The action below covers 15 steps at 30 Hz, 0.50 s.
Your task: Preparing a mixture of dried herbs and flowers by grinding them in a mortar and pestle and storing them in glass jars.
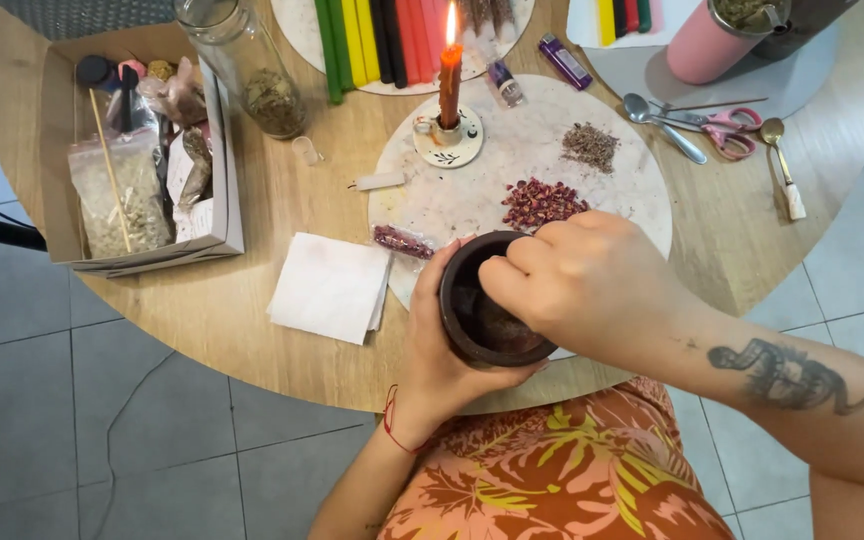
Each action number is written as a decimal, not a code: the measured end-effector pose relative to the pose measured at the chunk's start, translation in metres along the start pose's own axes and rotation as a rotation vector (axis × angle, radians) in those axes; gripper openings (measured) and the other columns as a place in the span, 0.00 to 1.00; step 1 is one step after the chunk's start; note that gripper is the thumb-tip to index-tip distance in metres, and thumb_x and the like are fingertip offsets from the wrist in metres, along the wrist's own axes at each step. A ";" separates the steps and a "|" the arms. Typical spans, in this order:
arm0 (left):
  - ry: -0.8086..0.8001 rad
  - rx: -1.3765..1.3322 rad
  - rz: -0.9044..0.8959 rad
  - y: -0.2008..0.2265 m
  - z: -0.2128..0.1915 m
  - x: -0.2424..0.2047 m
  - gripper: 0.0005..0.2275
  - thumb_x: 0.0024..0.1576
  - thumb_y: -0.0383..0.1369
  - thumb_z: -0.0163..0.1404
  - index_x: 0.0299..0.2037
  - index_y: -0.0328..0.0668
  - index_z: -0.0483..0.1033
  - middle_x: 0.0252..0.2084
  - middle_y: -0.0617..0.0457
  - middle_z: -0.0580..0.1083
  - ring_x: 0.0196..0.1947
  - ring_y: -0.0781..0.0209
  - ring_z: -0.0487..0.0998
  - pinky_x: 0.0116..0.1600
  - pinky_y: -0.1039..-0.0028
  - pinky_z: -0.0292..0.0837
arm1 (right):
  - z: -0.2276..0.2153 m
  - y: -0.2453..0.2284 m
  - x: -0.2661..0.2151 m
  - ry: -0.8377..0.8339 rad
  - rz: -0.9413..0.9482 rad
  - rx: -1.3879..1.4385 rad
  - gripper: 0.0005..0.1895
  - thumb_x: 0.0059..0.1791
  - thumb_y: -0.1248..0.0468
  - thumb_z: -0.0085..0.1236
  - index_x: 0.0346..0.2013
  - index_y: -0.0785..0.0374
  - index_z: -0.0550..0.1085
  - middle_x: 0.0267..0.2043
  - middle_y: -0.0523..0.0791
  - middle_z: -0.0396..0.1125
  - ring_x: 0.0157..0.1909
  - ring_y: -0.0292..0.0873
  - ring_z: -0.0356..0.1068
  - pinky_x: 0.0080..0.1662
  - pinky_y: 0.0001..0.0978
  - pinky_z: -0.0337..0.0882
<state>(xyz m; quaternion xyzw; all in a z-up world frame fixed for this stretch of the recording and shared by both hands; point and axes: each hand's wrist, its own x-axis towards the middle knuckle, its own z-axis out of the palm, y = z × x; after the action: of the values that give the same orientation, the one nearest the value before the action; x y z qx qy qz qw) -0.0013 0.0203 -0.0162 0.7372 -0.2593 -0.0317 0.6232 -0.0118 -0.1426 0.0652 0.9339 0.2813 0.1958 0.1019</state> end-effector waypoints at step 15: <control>-0.026 0.016 0.052 -0.007 0.000 0.001 0.45 0.36 0.42 0.63 0.61 0.31 0.49 0.61 0.43 0.59 0.63 0.49 0.63 0.67 0.62 0.59 | 0.007 -0.004 0.023 0.096 -0.081 0.131 0.08 0.45 0.72 0.50 0.23 0.57 0.67 0.19 0.39 0.58 0.19 0.42 0.58 0.24 0.33 0.56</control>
<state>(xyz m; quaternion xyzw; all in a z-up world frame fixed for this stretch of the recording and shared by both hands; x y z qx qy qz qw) 0.0019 0.0207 -0.0225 0.7346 -0.2866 -0.0230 0.6146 0.0067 -0.1270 0.0648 0.9159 0.3358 0.2171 0.0347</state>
